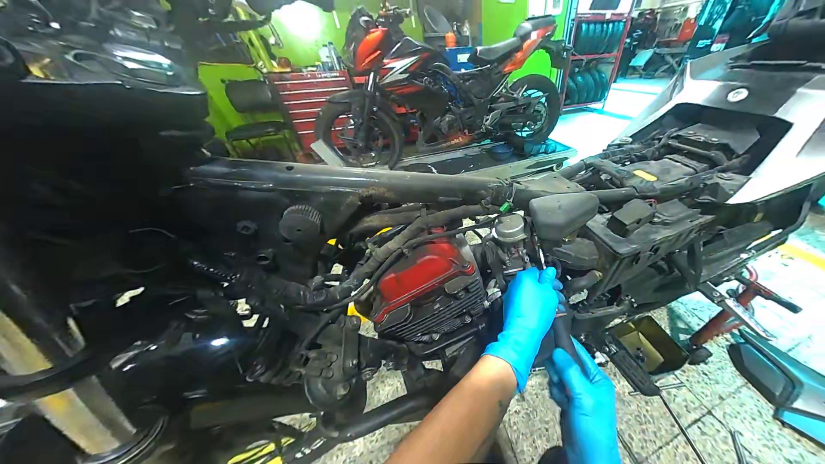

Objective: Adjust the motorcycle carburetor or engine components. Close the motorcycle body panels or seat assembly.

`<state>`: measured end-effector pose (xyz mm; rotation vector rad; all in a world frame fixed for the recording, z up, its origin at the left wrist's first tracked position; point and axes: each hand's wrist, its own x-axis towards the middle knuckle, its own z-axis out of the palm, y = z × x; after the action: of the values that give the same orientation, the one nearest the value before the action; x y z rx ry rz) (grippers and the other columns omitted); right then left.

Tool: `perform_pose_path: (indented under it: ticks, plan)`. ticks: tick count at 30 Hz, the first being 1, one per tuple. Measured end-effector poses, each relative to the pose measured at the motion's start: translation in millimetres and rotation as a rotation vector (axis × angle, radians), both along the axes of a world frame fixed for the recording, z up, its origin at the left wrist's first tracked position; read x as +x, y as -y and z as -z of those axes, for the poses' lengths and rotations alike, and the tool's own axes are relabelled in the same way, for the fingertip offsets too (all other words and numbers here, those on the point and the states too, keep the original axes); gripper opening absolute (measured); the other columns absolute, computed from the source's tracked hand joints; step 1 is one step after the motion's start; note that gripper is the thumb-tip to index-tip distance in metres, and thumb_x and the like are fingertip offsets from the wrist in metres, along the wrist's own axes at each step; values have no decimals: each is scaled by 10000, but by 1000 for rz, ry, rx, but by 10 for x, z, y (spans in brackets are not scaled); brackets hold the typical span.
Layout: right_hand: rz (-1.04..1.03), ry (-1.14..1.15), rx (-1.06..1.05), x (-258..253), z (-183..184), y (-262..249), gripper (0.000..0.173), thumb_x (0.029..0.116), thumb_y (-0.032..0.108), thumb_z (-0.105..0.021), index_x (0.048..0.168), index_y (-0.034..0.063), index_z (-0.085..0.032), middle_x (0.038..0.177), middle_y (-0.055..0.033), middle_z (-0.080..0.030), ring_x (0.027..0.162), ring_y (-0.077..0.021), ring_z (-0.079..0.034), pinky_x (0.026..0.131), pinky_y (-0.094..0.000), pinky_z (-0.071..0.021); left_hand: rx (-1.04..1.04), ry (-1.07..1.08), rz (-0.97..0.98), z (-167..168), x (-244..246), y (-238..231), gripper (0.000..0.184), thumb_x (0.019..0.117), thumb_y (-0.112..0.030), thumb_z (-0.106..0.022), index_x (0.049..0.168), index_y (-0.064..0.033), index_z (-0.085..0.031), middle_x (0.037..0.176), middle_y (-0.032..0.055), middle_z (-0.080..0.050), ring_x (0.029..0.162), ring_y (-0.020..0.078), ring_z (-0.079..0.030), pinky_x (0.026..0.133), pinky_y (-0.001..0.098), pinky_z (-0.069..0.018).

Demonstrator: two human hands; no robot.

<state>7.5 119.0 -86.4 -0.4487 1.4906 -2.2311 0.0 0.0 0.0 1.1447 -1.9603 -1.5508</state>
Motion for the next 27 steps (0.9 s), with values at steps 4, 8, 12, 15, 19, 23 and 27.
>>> perform_pose_path:
  ticks: [4, 8, 12, 15, 19, 23, 27]
  plan:
    - [453, -866, 479, -59, 186, 55, 466, 817, 219, -671, 1209, -26, -731, 972, -155, -776, 786, -210, -758, 662, -404, -604, 45, -32, -18, -16, -21, 9, 419, 1120, -335, -421, 997, -38, -689, 811, 43, -729, 712, 129, -706, 712, 318, -591]
    - [-161, 30, -155, -29, 159, -178, 433, 1009, 156, -506, 1418, 23, -551, 1157, -61, -692, 832, -33, -639, 709, -157, -515, 107, -66, -35, -34, -24, -10, 389, 1119, -302, -434, 1008, -19, -677, 807, 59, -736, 692, 128, -721, 676, 289, -606]
    - [-262, 375, -397, -2, 164, -237, 343, 1075, 303, -388, 1245, 93, -600, 894, -35, -695, 636, -62, -612, 582, -209, -516, 120, -100, -18, -73, 5, -5, 354, 1110, -275, -466, 1010, -19, -689, 830, 55, -735, 683, 111, -698, 642, 261, -574]
    - [252, -624, 136, 17, 264, -113, 461, 848, 5, -630, 1295, -110, -620, 1057, -130, -661, 939, -75, -600, 852, -175, -499, 52, -117, -44, 17, 15, -77, 242, 1023, -272, -647, 1019, -32, -681, 882, 82, -729, 780, 159, -725, 744, 330, -603]
    - [113, -514, 74, 28, 262, -128, 521, 830, 22, -672, 1332, -92, -593, 1195, -139, -613, 1123, -89, -576, 976, -187, -480, 145, -315, -150, 25, -32, -176, 199, 1030, -152, -635, 967, 36, -653, 771, 104, -719, 649, 159, -713, 641, 282, -607]
    - [-499, 680, -578, 145, 238, -205, 302, 1008, 373, -593, 1098, 103, -696, 830, -30, -699, 655, -82, -641, 640, -237, -549, 276, -402, -222, -30, -81, -211, 309, 1100, -199, -496, 982, 55, -625, 754, 131, -728, 601, 176, -706, 575, 271, -582]
    - [-334, 618, -569, 99, 188, -125, 209, 1049, 214, -461, 1153, 82, -585, 749, -13, -612, 541, -38, -530, 514, -180, -462, 160, -240, -176, -24, -94, -196, 414, 1144, -251, -336, 1084, 40, -624, 767, 111, -727, 631, 176, -725, 626, 303, -618]
